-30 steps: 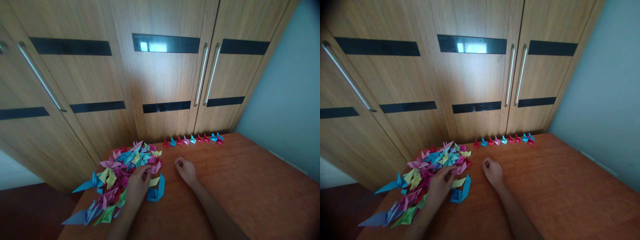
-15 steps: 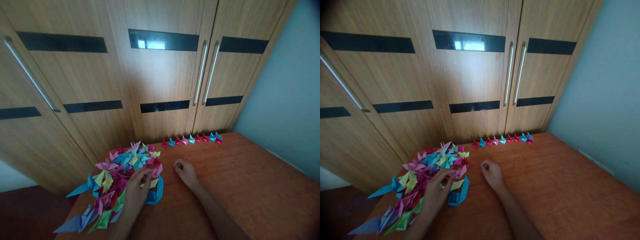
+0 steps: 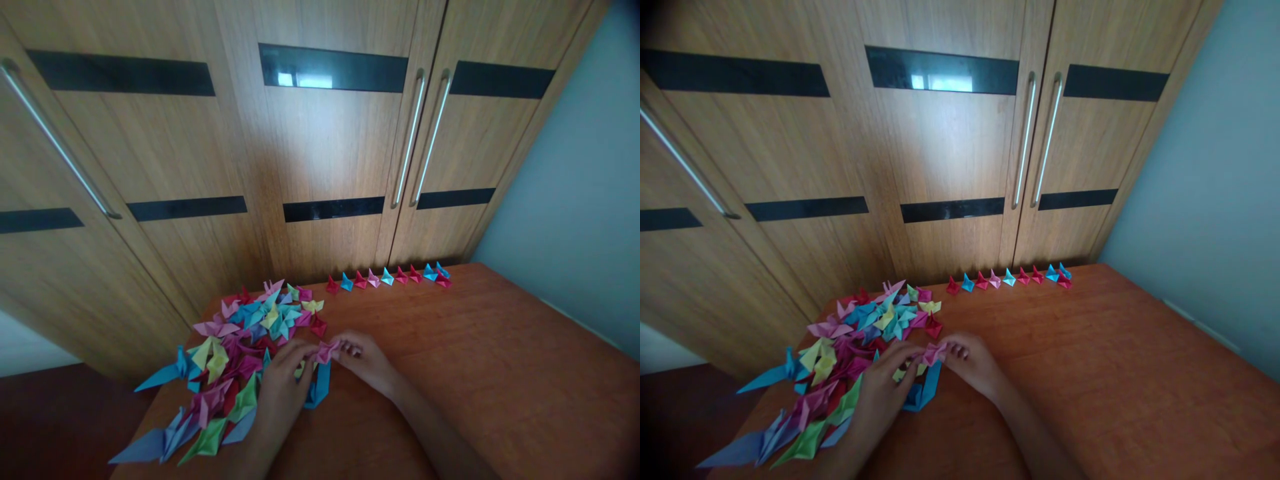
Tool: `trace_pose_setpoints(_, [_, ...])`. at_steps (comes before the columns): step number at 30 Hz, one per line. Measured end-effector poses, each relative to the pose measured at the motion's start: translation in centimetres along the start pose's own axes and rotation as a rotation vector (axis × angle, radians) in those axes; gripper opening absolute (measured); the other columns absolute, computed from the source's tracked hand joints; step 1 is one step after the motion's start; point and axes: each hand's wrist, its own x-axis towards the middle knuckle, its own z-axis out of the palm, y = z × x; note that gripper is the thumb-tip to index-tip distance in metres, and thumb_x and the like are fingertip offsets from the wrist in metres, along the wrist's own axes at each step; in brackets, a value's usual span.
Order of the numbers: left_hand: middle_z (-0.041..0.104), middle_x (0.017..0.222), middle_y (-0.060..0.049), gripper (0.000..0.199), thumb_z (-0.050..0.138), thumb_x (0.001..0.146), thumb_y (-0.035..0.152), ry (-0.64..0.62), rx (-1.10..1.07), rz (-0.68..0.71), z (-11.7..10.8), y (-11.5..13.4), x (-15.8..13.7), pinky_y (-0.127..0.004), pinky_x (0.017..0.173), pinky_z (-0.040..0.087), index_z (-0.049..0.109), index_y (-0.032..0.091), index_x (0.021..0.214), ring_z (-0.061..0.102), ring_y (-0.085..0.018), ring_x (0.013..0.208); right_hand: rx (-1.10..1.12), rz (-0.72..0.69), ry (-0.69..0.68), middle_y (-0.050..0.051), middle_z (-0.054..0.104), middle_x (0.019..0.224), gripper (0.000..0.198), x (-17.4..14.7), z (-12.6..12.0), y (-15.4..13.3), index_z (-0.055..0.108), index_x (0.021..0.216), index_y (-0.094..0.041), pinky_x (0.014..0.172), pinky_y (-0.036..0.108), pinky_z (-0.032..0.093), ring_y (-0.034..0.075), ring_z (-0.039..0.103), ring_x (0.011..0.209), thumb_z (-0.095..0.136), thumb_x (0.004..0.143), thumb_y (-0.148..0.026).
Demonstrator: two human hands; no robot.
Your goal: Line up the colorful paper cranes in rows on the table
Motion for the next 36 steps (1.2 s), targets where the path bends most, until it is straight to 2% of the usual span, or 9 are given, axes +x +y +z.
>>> trace_pose_setpoints(7, [0.067, 0.095, -0.004, 0.020, 0.051, 0.084, 0.016, 0.047, -0.029, 0.012, 0.8, -1.0, -0.4, -0.028, 0.075, 0.053, 0.065, 0.022, 0.097, 0.064, -0.018, 0.086, -0.129, -0.069, 0.034, 0.001, 0.064, 0.071, 0.019, -0.1, -0.2, -0.5, 0.070, 0.080, -0.019, 0.055, 0.021, 0.041, 0.011, 0.055, 0.061, 0.060, 0.082, -0.036])
trace_pose_setpoints(9, [0.066, 0.098, -0.005, 0.023, 0.052, 0.084, 0.017, 0.082, -0.026, -0.008, 1.0, -1.2, -0.6, -0.027, 0.072, 0.053, 0.062, 0.023, 0.104, 0.063, -0.016, 0.081, -0.145, -0.076, 0.104, 0.002, 0.066, 0.073, 0.019, -0.1, -1.0, -0.5, 0.070, 0.079, -0.019, 0.058, 0.022, 0.043, 0.013, 0.057, 0.065, 0.060, 0.082, -0.035])
trace_pose_setpoints(11, [0.065, 0.100, -0.005, 0.025, 0.052, 0.085, 0.019, 0.090, -0.017, -0.028, 1.1, -1.3, -0.7, -0.027, 0.068, 0.053, 0.061, 0.022, 0.108, 0.063, -0.015, 0.074, -0.164, -0.068, 0.247, 0.003, 0.068, 0.078, 0.022, 0.1, -2.5, -0.1, 0.069, 0.081, -0.019, 0.063, 0.023, 0.045, 0.015, 0.060, 0.070, 0.058, 0.083, -0.038])
trace_pose_setpoints(15, [0.065, 0.099, -0.005, 0.022, 0.052, 0.085, 0.020, 0.066, -0.030, -0.014, 1.0, -0.7, -0.7, -0.025, 0.066, 0.053, 0.062, 0.022, 0.104, 0.063, -0.014, 0.073, -0.283, 0.039, 0.663, 0.007, 0.070, 0.082, 0.035, 0.1, -8.3, 1.7, 0.068, 0.089, -0.016, 0.064, 0.026, 0.047, 0.018, 0.062, 0.070, 0.056, 0.081, -0.049])
trace_pose_setpoints(19, [0.065, 0.095, -0.005, 0.021, 0.051, 0.086, 0.017, 0.030, -0.071, 0.004, 0.9, 0.1, -0.7, -0.022, 0.067, 0.053, 0.063, 0.021, 0.102, 0.063, -0.014, 0.078, -0.663, 0.170, 0.858, 0.008, 0.069, 0.078, 0.042, -0.9, -16.3, 4.2, 0.068, 0.095, -0.015, 0.064, 0.027, 0.046, 0.019, 0.063, 0.068, 0.051, 0.081, -0.051])
trace_pose_setpoints(23, [0.066, 0.094, -0.004, 0.022, 0.051, 0.085, 0.016, 0.021, -0.078, 0.003, 0.7, 0.7, -0.7, -0.022, 0.066, 0.053, 0.063, 0.021, 0.102, 0.063, -0.014, 0.075, -0.993, 0.515, 0.838, 0.011, 0.070, 0.084, 0.039, -2.2, -21.7, 6.6, 0.067, 0.101, -0.019, 0.065, 0.033, 0.047, 0.026, 0.065, 0.077, 0.046, 0.083, -0.047])
trace_pose_setpoints(27, [0.066, 0.095, -0.004, 0.022, 0.050, 0.086, 0.016, 0.007, -0.072, -0.005, 0.7, 0.7, -0.9, -0.022, 0.067, 0.053, 0.063, 0.022, 0.102, 0.064, -0.014, 0.077, -1.070, 0.781, 0.688, 0.015, 0.069, 0.091, 0.042, -2.2, -23.2, 8.5, 0.065, 0.108, -0.020, 0.066, 0.037, 0.048, 0.031, 0.065, 0.083, 0.044, 0.084, -0.048])
trace_pose_setpoints(30, [0.065, 0.094, -0.004, 0.021, 0.050, 0.086, 0.017, -0.002, -0.065, -0.012, 0.8, 0.4, -0.8, -0.022, 0.068, 0.054, 0.062, 0.022, 0.103, 0.064, -0.014, 0.077, -1.061, 0.861, 0.638, 0.017, 0.067, 0.096, 0.045, -1.3, -23.3, 9.3, 0.064, 0.111, -0.020, 0.069, 0.039, 0.049, 0.032, 0.064, 0.088, 0.042, 0.085, -0.049])
trace_pose_setpoints(36, [0.066, 0.097, -0.004, 0.021, 0.050, 0.086, 0.017, 0.001, -0.070, -0.018, 0.8, -0.1, -0.7, -0.023, 0.071, 0.054, 0.062, 0.023, 0.102, 0.064, -0.015, 0.083, -1.050, 0.871, 0.620, 0.017, 0.066, 0.101, 0.044, 0.4, -23.5, 10.1, 0.064, 0.113, -0.021, 0.074, 0.039, 0.049, 0.031, 0.064, 0.092, 0.041, 0.085, -0.047])
